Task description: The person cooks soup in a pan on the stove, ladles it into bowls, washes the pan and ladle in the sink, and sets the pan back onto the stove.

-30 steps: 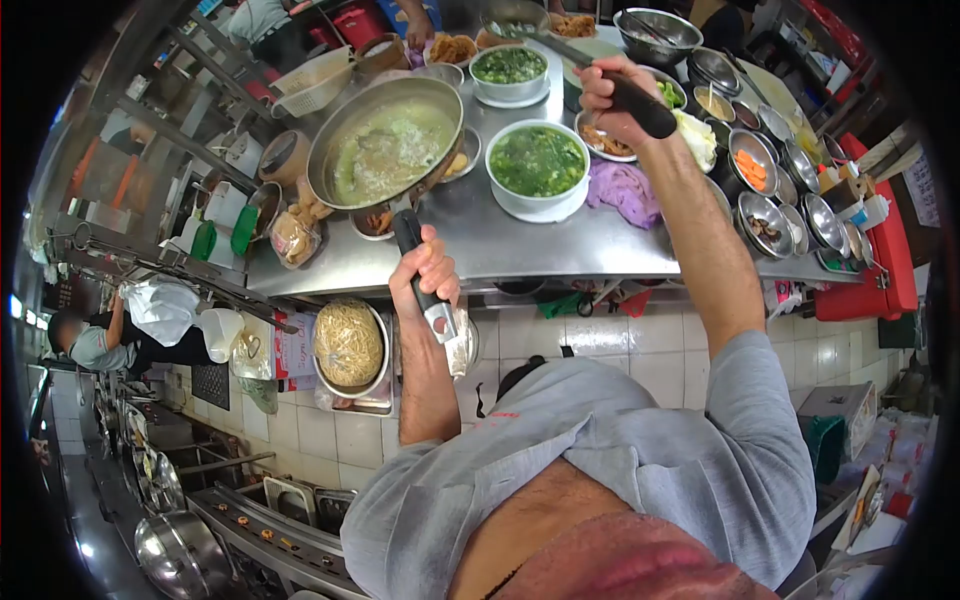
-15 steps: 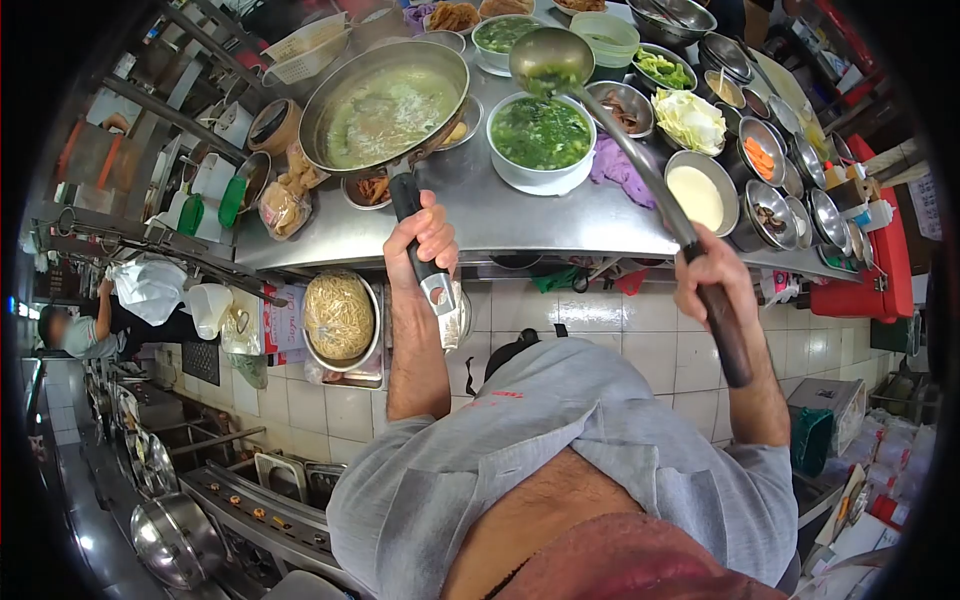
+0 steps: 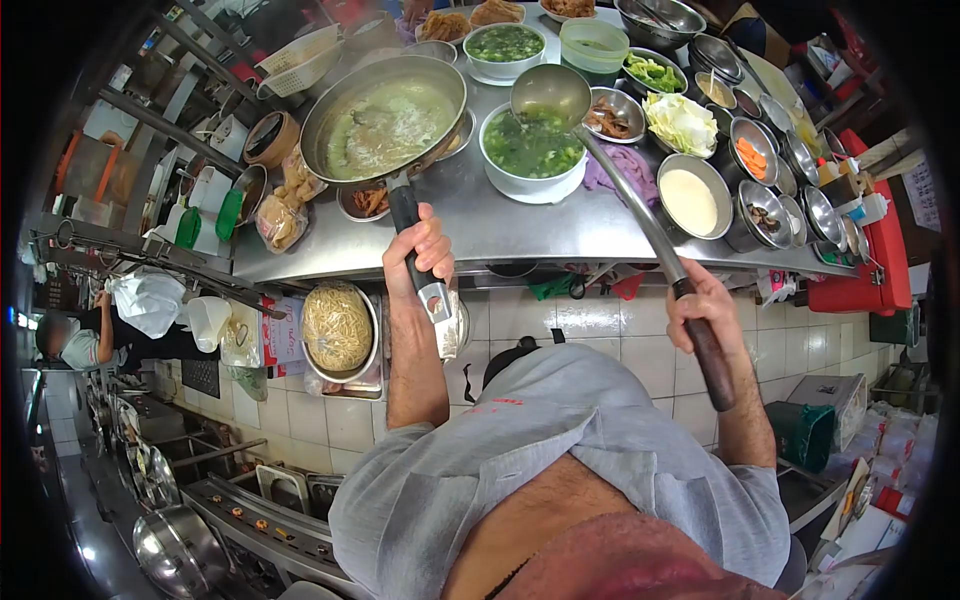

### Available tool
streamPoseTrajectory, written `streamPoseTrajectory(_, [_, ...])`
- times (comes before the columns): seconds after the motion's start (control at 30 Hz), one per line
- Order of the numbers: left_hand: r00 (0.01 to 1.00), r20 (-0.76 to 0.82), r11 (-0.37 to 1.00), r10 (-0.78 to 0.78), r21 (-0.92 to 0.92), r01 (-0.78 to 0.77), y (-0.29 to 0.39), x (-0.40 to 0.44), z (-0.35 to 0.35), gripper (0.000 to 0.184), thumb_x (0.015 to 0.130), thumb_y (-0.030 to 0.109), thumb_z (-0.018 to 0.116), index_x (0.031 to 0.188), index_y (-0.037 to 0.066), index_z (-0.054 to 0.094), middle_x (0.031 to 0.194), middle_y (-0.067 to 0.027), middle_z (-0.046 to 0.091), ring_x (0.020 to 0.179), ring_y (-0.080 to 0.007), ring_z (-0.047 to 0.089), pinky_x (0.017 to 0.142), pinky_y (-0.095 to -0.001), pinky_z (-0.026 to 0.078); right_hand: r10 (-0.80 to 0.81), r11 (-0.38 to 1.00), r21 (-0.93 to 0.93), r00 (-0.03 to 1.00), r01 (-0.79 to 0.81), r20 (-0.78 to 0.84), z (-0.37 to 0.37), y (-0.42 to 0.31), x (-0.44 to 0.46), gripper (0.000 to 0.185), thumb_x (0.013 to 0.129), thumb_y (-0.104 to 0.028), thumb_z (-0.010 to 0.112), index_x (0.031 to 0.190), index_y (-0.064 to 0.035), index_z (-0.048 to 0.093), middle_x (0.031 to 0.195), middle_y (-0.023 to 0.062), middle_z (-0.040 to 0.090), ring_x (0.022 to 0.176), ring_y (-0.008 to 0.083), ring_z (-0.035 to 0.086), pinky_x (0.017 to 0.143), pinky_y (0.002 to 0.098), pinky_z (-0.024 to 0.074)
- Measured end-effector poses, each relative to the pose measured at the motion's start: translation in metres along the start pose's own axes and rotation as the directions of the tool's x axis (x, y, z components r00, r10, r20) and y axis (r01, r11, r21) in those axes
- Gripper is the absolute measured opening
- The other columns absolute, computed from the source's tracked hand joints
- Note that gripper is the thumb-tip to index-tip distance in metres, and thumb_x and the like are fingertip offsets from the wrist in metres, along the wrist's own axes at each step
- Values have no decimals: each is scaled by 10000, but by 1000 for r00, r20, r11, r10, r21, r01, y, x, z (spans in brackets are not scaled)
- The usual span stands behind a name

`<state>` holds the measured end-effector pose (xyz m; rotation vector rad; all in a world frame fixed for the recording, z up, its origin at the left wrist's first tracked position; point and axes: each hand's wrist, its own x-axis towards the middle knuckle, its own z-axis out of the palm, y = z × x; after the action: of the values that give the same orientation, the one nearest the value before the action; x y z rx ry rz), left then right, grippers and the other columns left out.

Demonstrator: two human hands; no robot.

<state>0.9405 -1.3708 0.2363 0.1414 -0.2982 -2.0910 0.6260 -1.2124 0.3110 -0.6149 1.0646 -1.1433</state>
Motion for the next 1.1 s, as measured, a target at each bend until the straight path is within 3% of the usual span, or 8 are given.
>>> streamPoseTrajectory(0.13, [999,-51,998,-8,61,11,1,-3,-2,154,816,41,481,969,57,478,599,6,376,418,-76,386,378,-257,397,-2,976,-217,995,-19,-96,12,2,1,649,657,15,511,1281,15,332,577,55,485,357,134,467,322,235,354])
streamPoseTrajectory(0.2, [998,-62,996,-5,91,11,1,-6,-3,151,813,41,483,963,57,473,598,3,375,415,-76,383,372,-256,394,17,901,-429,992,-70,-126,16,0,1,656,653,18,511,1285,11,334,620,49,500,393,119,477,342,236,371])
streamPoseTrajectory(0.33, [997,-78,989,7,147,4,2,-10,-4,154,808,41,490,959,56,463,596,1,372,412,-73,381,365,-253,386,-52,856,-517,992,-17,-118,16,13,7,646,653,14,514,1277,11,348,656,50,509,425,115,485,363,241,385])
streamPoseTrajectory(0.53, [996,-87,991,14,135,-2,4,-15,-3,159,804,31,498,958,58,471,596,3,372,417,-75,387,374,-256,391,68,946,-302,981,-121,-180,34,7,5,632,656,-4,516,1267,18,353,580,53,475,355,120,438,314,244,339])
streamPoseTrajectory(0.63, [995,-100,992,15,123,-2,5,-16,-5,159,802,27,501,956,59,478,596,4,373,419,-75,389,376,-257,394,111,986,-119,991,-119,-74,29,-2,2,514,661,-25,508,1168,23,436,643,61,499,380,127,449,350,252,371])
streamPoseTrajectory(0.7, [994,-107,993,19,122,-6,4,-18,-6,158,801,26,503,954,60,482,596,4,373,420,-76,390,376,-256,395,103,972,215,994,-92,-41,28,-6,-1,416,700,-60,479,1105,33,462,617,60,479,343,133,412,331,241,346])
streamPoseTrajectory(0.83, [991,-128,991,30,137,-13,4,-18,-7,158,796,26,511,947,63,487,595,7,375,420,-76,392,375,-256,393,69,873,476,993,-107,98,30,-22,-7,391,775,-83,436,1132,77,429,621,56,448,353,122,403,336,244,366])
streamPoseTrajectory(1.1, [989,-144,971,12,240,24,5,-15,-9,144,788,38,523,918,83,483,586,8,379,416,-75,391,373,-253,370,5,837,540,988,-88,153,53,-56,-17,424,815,-102,393,1171,125,356,655,66,443,361,144,412,338,260,370])
